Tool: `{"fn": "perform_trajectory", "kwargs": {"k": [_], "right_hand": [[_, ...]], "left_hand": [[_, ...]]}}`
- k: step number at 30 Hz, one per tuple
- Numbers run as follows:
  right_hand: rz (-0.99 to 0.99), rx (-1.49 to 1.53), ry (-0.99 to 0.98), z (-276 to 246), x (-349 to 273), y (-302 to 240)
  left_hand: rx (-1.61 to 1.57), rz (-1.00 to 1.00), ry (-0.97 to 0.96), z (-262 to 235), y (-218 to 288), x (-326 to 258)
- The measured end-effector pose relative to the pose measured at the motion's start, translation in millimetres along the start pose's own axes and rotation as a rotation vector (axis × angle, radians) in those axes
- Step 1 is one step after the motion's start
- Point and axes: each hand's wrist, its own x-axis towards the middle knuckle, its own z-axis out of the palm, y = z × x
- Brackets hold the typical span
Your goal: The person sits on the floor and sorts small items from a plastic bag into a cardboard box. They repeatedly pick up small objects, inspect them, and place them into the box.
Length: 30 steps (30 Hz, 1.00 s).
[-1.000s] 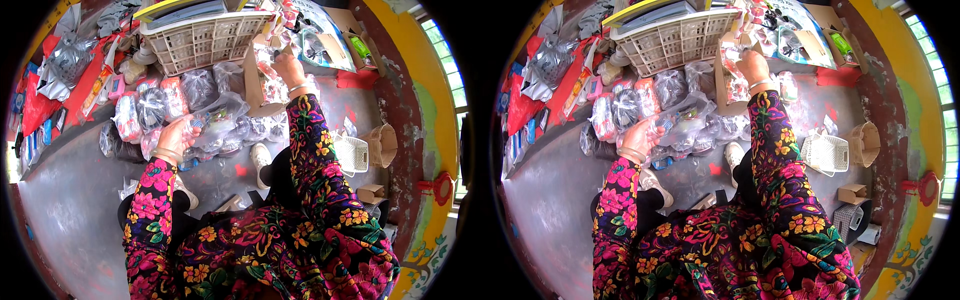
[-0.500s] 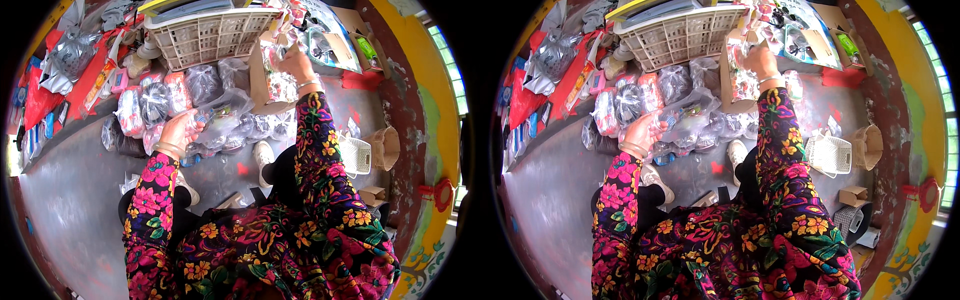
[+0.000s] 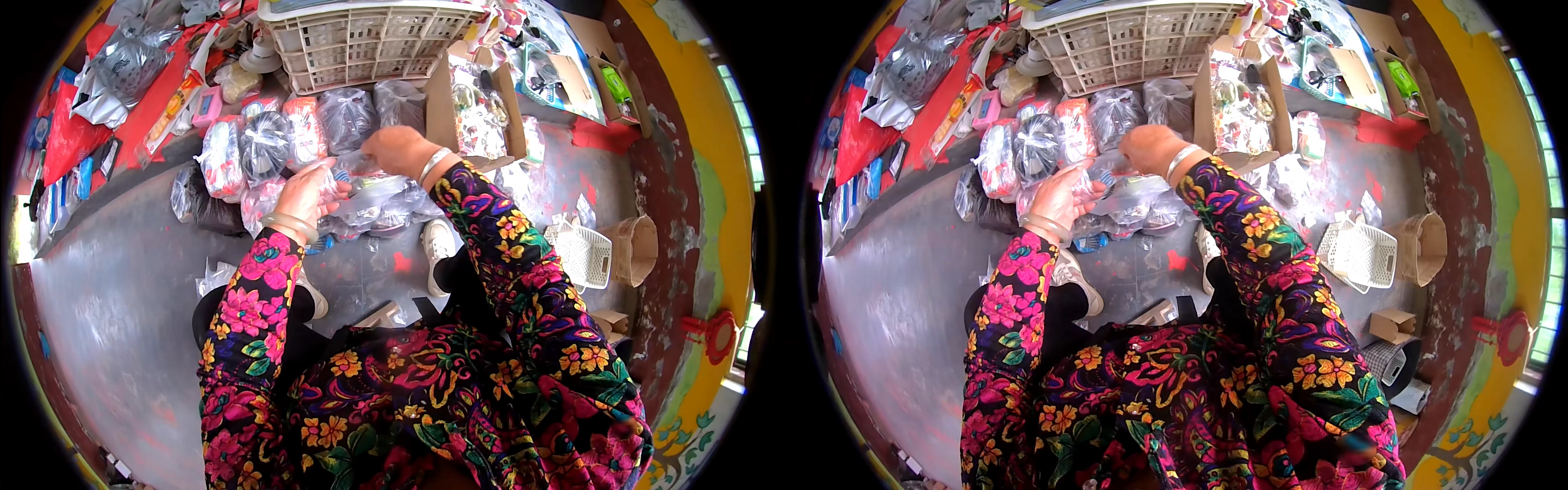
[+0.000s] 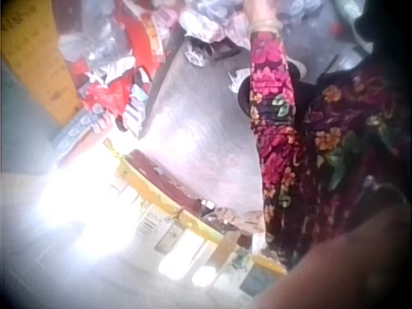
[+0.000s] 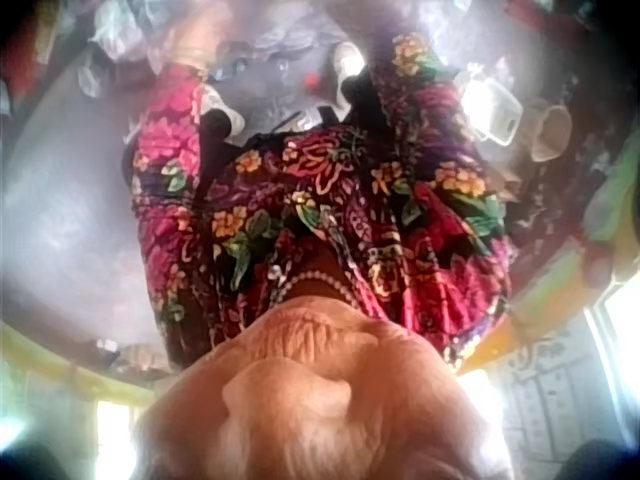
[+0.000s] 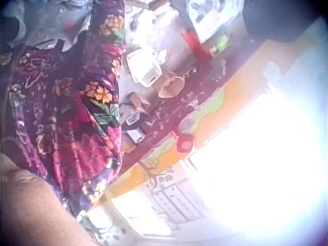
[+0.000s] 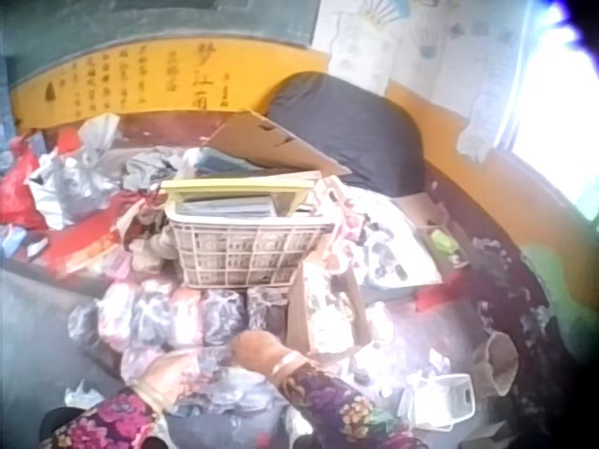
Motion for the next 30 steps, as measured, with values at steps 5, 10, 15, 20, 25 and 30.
{"fn": "perform_trajectory", "kwargs": {"k": [5, 10, 15, 20, 25, 30], "right_hand": [[0.062, -0.077, -0.264, 23, 12, 3], [0.052, 0.103, 0.061, -11, 1, 27], [0.296, 0.642, 0.396, -95, -61, 66], [0.657, 0.056, 0.476, -70, -115, 145], [0.556, 0.164, 0.376, -49, -113, 151], [0.483, 0.073, 0.343, -32, -100, 159]], "left_hand": [[0.002, -0.003, -0.02, 0, 3, -4], [-0.001, 0.0, -0.009, -1, 1, -2], [-0.028, -0.02, -0.008, -2, 2, 0], [0.003, -0.031, -0.031, 0, 3, 1], [0.0, -0.018, -0.042, -1, 2, 2], [-0.001, -0.023, -0.054, 3, 1, 6]]}}
